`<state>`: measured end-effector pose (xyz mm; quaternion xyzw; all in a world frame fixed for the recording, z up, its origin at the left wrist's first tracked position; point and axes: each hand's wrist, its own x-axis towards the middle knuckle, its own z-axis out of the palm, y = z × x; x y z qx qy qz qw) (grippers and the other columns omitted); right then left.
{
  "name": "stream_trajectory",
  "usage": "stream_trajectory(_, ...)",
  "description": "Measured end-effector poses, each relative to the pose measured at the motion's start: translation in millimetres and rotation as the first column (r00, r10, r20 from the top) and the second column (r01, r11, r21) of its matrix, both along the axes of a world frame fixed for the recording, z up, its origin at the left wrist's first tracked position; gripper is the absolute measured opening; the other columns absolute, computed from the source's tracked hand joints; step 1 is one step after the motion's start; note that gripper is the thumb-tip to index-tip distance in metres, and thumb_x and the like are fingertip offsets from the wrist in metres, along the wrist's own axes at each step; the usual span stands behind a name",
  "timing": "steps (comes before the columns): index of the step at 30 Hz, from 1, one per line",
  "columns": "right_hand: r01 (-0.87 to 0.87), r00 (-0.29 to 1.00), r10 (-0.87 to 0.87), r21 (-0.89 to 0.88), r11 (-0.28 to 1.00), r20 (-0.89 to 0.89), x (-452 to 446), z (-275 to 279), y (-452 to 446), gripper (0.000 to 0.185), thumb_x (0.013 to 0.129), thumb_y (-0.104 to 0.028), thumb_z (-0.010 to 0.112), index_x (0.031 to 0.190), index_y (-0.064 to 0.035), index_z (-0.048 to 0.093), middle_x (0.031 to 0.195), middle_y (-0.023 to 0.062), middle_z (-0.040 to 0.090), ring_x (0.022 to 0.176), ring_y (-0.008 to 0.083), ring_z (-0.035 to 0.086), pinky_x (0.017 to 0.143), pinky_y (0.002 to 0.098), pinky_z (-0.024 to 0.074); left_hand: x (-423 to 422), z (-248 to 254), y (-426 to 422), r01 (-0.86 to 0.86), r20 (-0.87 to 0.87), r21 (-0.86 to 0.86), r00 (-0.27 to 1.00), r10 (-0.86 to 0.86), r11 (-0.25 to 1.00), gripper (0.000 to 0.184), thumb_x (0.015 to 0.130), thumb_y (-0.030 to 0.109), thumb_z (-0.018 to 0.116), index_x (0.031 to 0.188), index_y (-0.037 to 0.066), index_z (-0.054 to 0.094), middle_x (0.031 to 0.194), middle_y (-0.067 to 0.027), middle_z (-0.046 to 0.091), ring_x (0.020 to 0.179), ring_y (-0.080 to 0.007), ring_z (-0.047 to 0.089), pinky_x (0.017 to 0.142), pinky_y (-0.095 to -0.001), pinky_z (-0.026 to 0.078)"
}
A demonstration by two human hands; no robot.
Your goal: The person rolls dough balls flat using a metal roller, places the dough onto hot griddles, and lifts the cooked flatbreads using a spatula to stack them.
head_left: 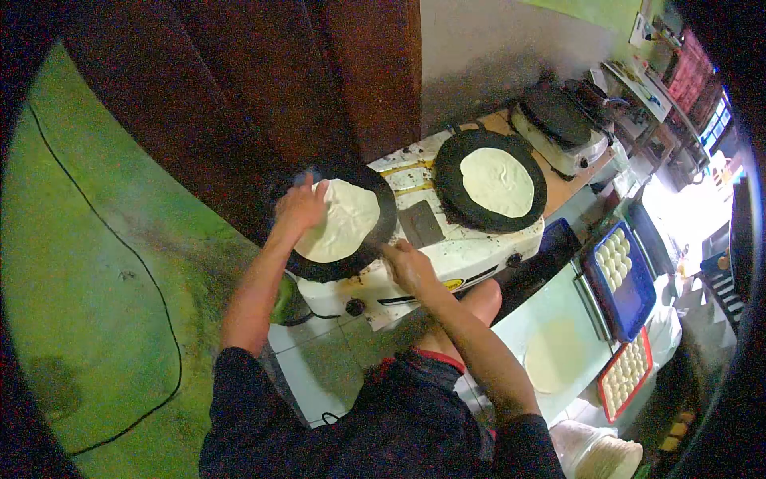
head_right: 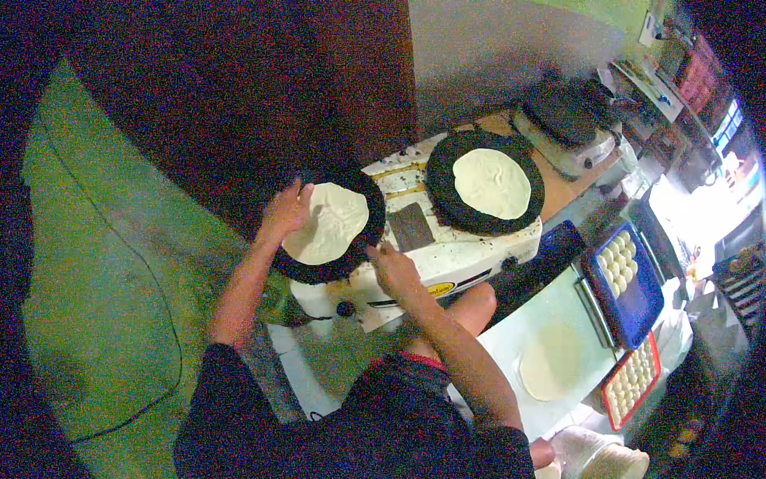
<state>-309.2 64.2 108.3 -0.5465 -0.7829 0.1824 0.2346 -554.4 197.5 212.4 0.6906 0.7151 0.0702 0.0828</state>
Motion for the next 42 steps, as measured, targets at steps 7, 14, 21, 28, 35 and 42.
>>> stream_trajectory(7, 0.169, 0.968, -0.143, 0.115, 0.979, -0.207, 75.4, 23.8, -103.3, 0.040, 0.093, -0.006, 0.056, 0.133, -0.0092, 0.057, 0.106, 0.0206, 0.065, 0.089, 0.0381, 0.067, 0.078, 0.0449, 0.0562, 40.9, 40.3, -38.5, 0.058, 0.416, 0.569, 0.840, -0.348, 0.820, 0.043, 0.103, 0.030, 0.052, 0.132, -0.001, 0.058, 0.134, -0.0223, 0.060, 0.123, -0.0364, 0.058, 0.107, -0.0429, 0.043)
stream_trajectory(14, 0.897, 0.430, -0.891, -0.046, 0.440, -0.149, 180.9, 61.4, -429.1, 0.035, 0.094, -0.003, 0.056, 0.129, -0.0058, 0.059, 0.099, 0.0193, 0.067, 0.087, 0.0364, 0.068, 0.081, 0.0455, 0.0546, 320.5, -30.4, -176.0, 0.617, 0.848, 0.273, 0.208, -0.488, 0.738, 0.032, 0.102, 0.016, 0.054, 0.127, -0.003, 0.060, 0.125, -0.0166, 0.064, 0.117, -0.0262, 0.060, 0.103, -0.0354, 0.046)
stream_trajectory(21, 0.935, -0.349, -0.936, 0.049, -0.351, -0.055, 123.6, 61.3, -652.0, 0.030, 0.099, -0.008, 0.054, 0.128, -0.0015, 0.060, 0.107, 0.0201, 0.068, 0.085, 0.0294, 0.068, 0.072, 0.0381, 0.0529, 479.4, -106.1, -505.6, 0.950, 0.955, -0.260, 0.279, 0.099, -0.176, 0.035, 0.104, 0.029, 0.052, 0.127, 0.003, 0.058, 0.122, -0.0123, 0.066, 0.110, -0.0208, 0.064, 0.091, -0.0333, 0.052)
stream_trajectory(28, 0.690, -0.688, -0.706, -0.452, -0.565, -0.167, 70.5, 23.7, -749.6, 0.029, 0.099, -0.012, 0.054, 0.126, -0.0020, 0.061, 0.104, 0.0150, 0.071, 0.083, 0.0238, 0.072, 0.075, 0.0359, 0.0566, 486.1, -253.1, -708.5, 0.558, 0.521, -0.746, 0.829, 0.203, -0.365, 0.076, 0.094, 0.062, 0.051, 0.144, 0.007, 0.035, 0.120, -0.0113, 0.056, 0.094, -0.0260, 0.059, 0.075, -0.0403, 0.051)
stream_trajectory(35, 0.602, -0.741, -0.577, -0.720, -0.346, -0.343, 63.7, -56.7, -832.6, 0.032, 0.096, -0.014, 0.063, 0.127, -0.0075, 0.063, 0.088, 0.0072, 0.072, 0.062, 0.0116, 0.063, 0.062, 0.0294, 0.0537, 492.1, -287.1, -744.9, 0.587, 0.582, -0.807, 0.809, 0.076, -0.066, 0.060, 0.096, 0.065, 0.041, 0.106, 0.008, 0.055, 0.081, -0.0037, 0.052, 0.066, -0.0239, 0.050, 0.059, -0.0407, 0.046)
stream_trajectory(42, 0.693, -0.668, -0.743, -0.403, -0.598, -0.044, 84.1, -144.8, -883.2, 0.040, 0.078, -0.015, 0.080, 0.115, -0.0066, 0.067, 0.098, 0.0106, 0.074, 0.087, 0.0219, 0.071, 0.081, 0.0358, 0.0563, 465.6, -375.7, -757.4, 0.796, 0.697, -0.605, 0.521, -0.493, -0.016, 0.048, 0.088, 0.035, 0.058, 0.121, 0.000, 0.063, 0.103, -0.0234, 0.069, 0.097, -0.0353, 0.067, 0.085, -0.0448, 0.051)
